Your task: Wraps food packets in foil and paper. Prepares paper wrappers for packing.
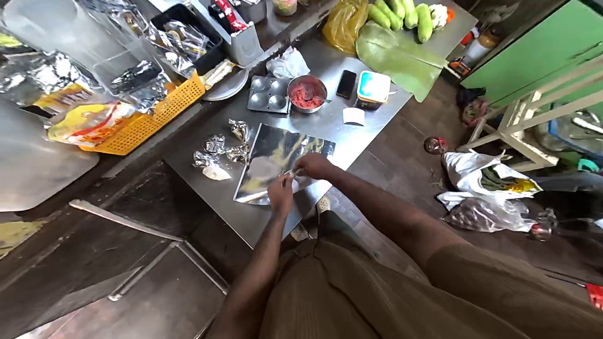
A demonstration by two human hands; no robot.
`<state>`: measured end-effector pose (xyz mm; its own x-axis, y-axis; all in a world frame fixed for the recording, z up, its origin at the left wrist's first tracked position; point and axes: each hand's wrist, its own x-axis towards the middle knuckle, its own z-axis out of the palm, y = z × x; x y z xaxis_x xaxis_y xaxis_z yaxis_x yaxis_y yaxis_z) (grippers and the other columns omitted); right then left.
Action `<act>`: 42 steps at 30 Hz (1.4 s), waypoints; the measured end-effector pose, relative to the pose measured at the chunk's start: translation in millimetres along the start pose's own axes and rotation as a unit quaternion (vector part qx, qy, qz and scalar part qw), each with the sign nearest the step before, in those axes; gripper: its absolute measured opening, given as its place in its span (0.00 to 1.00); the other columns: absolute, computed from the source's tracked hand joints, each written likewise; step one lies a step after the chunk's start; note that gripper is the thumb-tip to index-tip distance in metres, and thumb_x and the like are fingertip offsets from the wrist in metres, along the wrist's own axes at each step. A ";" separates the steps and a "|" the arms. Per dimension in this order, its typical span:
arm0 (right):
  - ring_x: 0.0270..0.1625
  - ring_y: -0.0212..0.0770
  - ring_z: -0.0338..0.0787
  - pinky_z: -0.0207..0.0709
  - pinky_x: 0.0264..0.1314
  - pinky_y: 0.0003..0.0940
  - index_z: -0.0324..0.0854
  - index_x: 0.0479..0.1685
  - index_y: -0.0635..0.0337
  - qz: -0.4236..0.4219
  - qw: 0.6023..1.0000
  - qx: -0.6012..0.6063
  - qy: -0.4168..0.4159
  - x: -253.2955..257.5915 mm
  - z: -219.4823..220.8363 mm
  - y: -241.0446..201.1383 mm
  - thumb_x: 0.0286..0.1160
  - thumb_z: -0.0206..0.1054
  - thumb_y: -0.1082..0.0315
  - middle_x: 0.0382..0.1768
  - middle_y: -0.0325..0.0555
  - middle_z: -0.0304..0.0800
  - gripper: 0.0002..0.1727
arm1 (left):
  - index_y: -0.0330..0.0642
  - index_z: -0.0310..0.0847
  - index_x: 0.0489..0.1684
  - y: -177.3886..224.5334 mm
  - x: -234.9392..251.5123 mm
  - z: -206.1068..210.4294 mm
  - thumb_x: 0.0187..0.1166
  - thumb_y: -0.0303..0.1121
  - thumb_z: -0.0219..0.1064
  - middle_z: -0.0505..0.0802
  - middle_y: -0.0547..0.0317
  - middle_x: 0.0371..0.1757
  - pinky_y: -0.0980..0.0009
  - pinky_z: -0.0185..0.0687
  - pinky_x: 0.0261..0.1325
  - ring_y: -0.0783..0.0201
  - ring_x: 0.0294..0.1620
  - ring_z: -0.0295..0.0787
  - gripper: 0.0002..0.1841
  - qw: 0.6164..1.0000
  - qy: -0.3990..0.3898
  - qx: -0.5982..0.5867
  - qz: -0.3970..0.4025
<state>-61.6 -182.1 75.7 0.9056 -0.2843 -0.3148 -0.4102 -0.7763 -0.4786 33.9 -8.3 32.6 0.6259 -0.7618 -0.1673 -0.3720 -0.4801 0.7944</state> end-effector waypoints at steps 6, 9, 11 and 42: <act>0.64 0.49 0.89 0.83 0.66 0.57 0.86 0.62 0.50 0.004 0.989 -0.001 0.149 -0.4 1.4 -9.5 0.78 0.71 0.55 0.63 0.44 0.90 0.17 | 0.49 0.93 0.48 8.1 53.4 -15.1 0.87 0.52 0.60 0.96 0.52 0.49 0.37 0.82 0.62 0.49 0.55 0.92 0.19 0.993 -0.024 0.070 -0.089; 0.88 0.49 0.69 0.65 0.84 0.62 0.68 0.87 0.48 -0.037 0.988 -0.060 0.134 -16.2 25.7 -7.1 0.58 0.78 0.31 0.88 0.42 0.68 0.54 | 0.47 0.93 0.47 4.3 73.5 -21.6 0.87 0.52 0.60 0.96 0.48 0.48 0.35 0.80 0.63 0.46 0.56 0.91 0.20 0.991 -0.053 0.066 -0.106; 0.91 0.55 0.60 0.63 0.83 0.68 0.56 0.94 0.49 -0.034 0.991 -0.080 0.103 -12.2 44.5 1.6 0.47 0.84 0.32 0.93 0.43 0.58 0.67 | 0.46 0.92 0.48 4.5 76.0 -21.3 0.86 0.52 0.62 0.95 0.47 0.48 0.34 0.80 0.61 0.45 0.55 0.91 0.20 0.990 -0.059 0.078 -0.102; 0.77 0.67 0.73 0.75 0.69 0.70 0.77 0.77 0.55 -0.071 0.965 -0.024 -0.251 76.8 -8.6 22.8 0.49 0.87 0.47 0.80 0.62 0.70 0.48 | 0.46 0.68 0.84 38.3 68.0 5.1 0.40 0.44 0.93 0.74 0.32 0.81 0.32 0.77 0.68 0.30 0.75 0.75 0.58 0.916 -0.192 0.298 -0.189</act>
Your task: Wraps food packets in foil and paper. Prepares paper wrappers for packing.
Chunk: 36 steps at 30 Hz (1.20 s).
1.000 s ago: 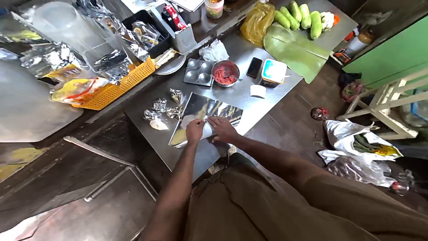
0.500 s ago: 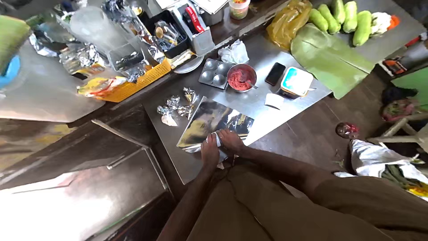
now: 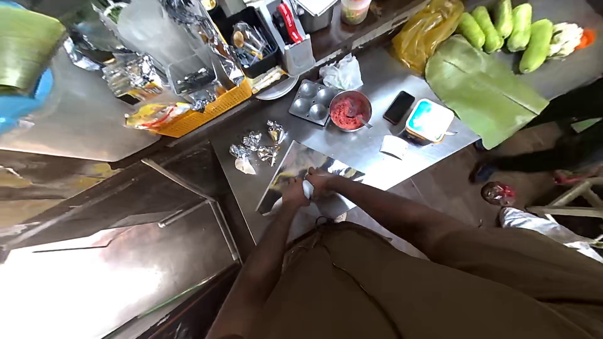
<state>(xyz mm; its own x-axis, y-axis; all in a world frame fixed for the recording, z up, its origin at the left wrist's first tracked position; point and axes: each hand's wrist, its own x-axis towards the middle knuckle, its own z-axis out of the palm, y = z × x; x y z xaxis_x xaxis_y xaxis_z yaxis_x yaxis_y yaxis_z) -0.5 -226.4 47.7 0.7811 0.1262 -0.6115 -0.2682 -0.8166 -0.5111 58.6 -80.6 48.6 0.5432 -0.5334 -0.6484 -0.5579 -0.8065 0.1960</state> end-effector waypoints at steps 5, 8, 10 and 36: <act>0.61 0.64 0.88 0.77 0.60 0.76 0.74 0.75 0.48 0.005 0.997 0.045 0.065 5.6 -5.8 12.3 0.37 0.91 0.41 0.57 0.58 0.90 0.54 | 0.53 0.71 0.83 -14.5 22.0 -15.5 0.34 0.50 0.94 0.70 0.39 0.85 0.26 0.65 0.74 0.31 0.82 0.63 0.60 0.999 -0.047 -0.002 0.025; 0.72 0.64 0.76 0.73 0.65 0.76 0.88 0.60 0.48 -0.028 0.994 0.013 0.101 13.0 -5.3 19.5 0.32 0.90 0.34 0.69 0.55 0.80 0.47 | 0.47 0.65 0.86 -17.9 16.1 -18.5 0.33 0.58 0.94 0.68 0.37 0.86 0.28 0.63 0.76 0.31 0.83 0.63 0.66 0.999 -0.019 -0.015 0.048; 0.74 0.63 0.75 0.75 0.66 0.72 0.91 0.56 0.47 -0.048 0.994 -0.004 0.094 21.4 -17.9 25.1 0.36 0.88 0.31 0.72 0.56 0.78 0.43 | 0.43 0.59 0.90 -16.4 7.8 -28.3 0.38 0.58 0.93 0.73 0.35 0.82 0.33 0.65 0.79 0.32 0.81 0.67 0.67 0.996 0.054 -0.017 0.074; 0.68 0.64 0.81 0.81 0.62 0.66 0.89 0.50 0.54 0.109 0.946 0.154 0.262 88.0 -63.3 35.1 0.65 0.78 0.57 0.68 0.60 0.81 0.16 | 0.34 0.48 0.92 -42.1 49.0 -58.4 0.23 0.46 0.99 0.58 0.33 0.91 0.41 0.64 0.85 0.34 0.89 0.57 0.80 0.981 0.123 -0.135 0.059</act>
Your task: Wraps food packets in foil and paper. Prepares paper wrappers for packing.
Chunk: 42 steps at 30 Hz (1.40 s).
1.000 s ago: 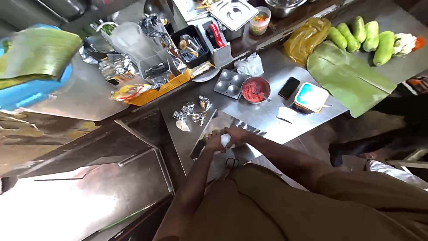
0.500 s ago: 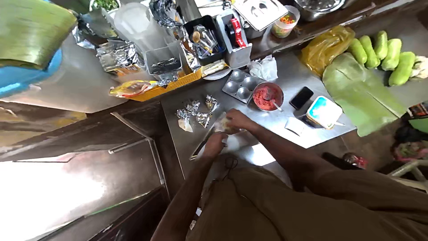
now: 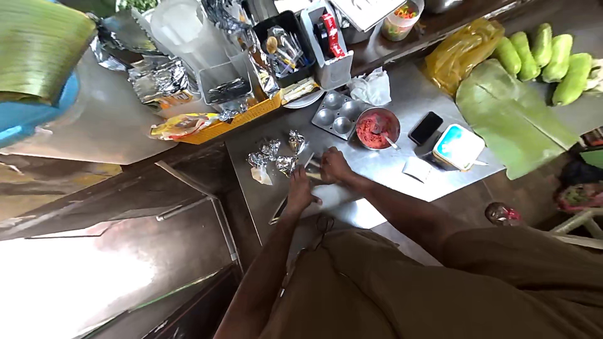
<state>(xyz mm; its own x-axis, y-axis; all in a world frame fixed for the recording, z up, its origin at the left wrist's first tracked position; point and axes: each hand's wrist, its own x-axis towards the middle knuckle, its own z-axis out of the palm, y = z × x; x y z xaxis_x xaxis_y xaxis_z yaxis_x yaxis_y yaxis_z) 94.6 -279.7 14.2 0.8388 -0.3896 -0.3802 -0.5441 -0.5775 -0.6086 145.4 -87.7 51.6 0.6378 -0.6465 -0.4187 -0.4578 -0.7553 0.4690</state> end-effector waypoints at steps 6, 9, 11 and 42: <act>0.50 0.56 0.93 0.85 0.57 0.64 0.85 0.61 0.59 0.002 0.998 0.063 -0.029 -18.4 -2.0 -3.1 0.66 0.79 0.57 0.45 0.55 0.94 0.25 | 0.35 0.41 0.95 -6.9 8.3 0.3 0.19 0.53 0.98 0.49 0.35 0.95 0.39 0.53 0.90 0.33 0.93 0.45 0.86 0.999 -0.003 0.025 0.025; 0.48 0.51 0.93 0.84 0.56 0.62 0.92 0.38 0.53 -0.124 0.991 0.008 -0.049 -63.0 -13.9 -20.3 0.73 0.74 0.57 0.40 0.48 0.94 0.10 | 0.46 0.61 0.89 -9.6 -4.0 -10.3 0.29 0.54 0.97 0.72 0.43 0.86 0.36 0.66 0.82 0.37 0.87 0.63 0.71 0.998 -0.023 0.000 0.064; 0.50 0.48 0.94 0.86 0.56 0.60 0.94 0.46 0.46 -0.173 0.984 -0.021 -0.034 -104.4 -2.9 -14.9 0.71 0.70 0.65 0.43 0.44 0.96 0.09 | 0.56 0.81 0.73 -11.9 -13.7 -15.3 0.45 0.51 0.93 0.90 0.54 0.68 0.38 0.79 0.72 0.48 0.70 0.85 0.45 0.993 -0.067 -0.017 0.095; 0.83 0.42 0.77 0.59 0.93 0.49 0.95 0.51 0.49 -0.361 0.928 0.015 0.094 -174.6 45.2 71.9 0.78 0.64 0.76 0.70 0.35 0.90 0.16 | 0.51 0.87 0.67 -18.6 -28.0 -7.5 0.69 0.55 0.79 0.85 0.56 0.77 0.49 0.75 0.81 0.58 0.79 0.79 0.29 0.938 -0.197 -0.038 0.282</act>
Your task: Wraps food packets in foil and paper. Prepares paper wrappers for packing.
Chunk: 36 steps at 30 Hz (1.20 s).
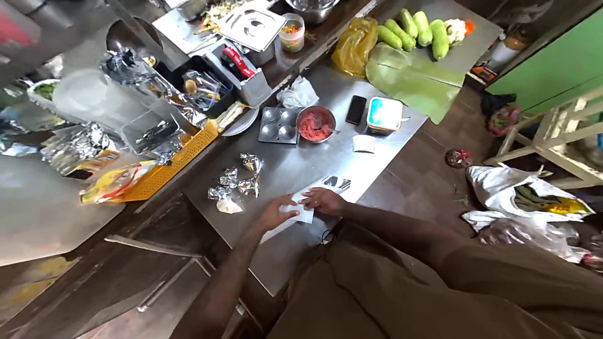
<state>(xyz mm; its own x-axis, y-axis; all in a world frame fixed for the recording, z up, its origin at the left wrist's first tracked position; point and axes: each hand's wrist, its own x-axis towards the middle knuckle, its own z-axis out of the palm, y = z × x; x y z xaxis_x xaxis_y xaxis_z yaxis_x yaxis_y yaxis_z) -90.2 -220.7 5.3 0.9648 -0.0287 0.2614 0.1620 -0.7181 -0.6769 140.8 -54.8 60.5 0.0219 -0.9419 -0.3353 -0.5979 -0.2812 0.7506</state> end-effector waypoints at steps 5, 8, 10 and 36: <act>0.86 0.42 0.74 0.57 0.94 0.47 0.95 0.51 0.46 -0.057 0.997 -0.028 -0.053 0.1 -12.3 10.6 0.76 0.72 0.65 0.73 0.33 0.87 0.10 | 0.42 0.78 0.72 8.9 56.8 -4.6 0.47 0.55 0.90 0.90 0.42 0.61 0.40 0.81 0.68 0.45 0.64 0.88 0.47 0.975 -0.126 0.103 -0.152; 0.88 0.39 0.70 0.53 0.95 0.44 0.93 0.57 0.47 -0.051 0.993 0.032 -0.104 -8.0 -27.3 11.4 0.80 0.71 0.55 0.77 0.32 0.84 0.14 | 0.44 0.81 0.70 26.8 69.9 9.8 0.44 0.55 0.90 0.89 0.44 0.65 0.36 0.79 0.69 0.43 0.67 0.86 0.47 0.955 -0.163 0.157 -0.194; 0.81 0.39 0.79 0.63 0.90 0.44 0.87 0.66 0.47 0.011 0.987 0.107 -0.120 -1.0 -53.1 0.5 0.85 0.65 0.49 0.70 0.37 0.89 0.20 | 0.43 0.79 0.73 40.3 67.4 15.8 0.45 0.51 0.90 0.87 0.41 0.68 0.36 0.78 0.71 0.41 0.70 0.83 0.47 0.949 -0.165 0.158 -0.217; 0.63 0.63 0.88 0.82 0.56 0.70 0.78 0.71 0.58 0.502 0.783 0.359 0.082 375.6 -275.6 120.9 0.59 0.78 0.36 0.63 0.62 0.86 0.44 | 0.46 0.76 0.77 109.7 143.9 -243.7 0.53 0.46 0.91 0.89 0.44 0.65 0.38 0.77 0.72 0.46 0.66 0.86 0.45 0.949 -0.152 0.124 -0.248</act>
<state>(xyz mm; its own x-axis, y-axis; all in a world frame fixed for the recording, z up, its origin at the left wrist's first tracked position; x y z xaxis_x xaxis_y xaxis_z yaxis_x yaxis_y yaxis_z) 234.7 -510.0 211.3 0.6514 -0.4580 -0.6049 -0.5287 0.2978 -0.7949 273.6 -266.0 233.3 0.1405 -0.5981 -0.7890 -0.7447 -0.5890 0.3139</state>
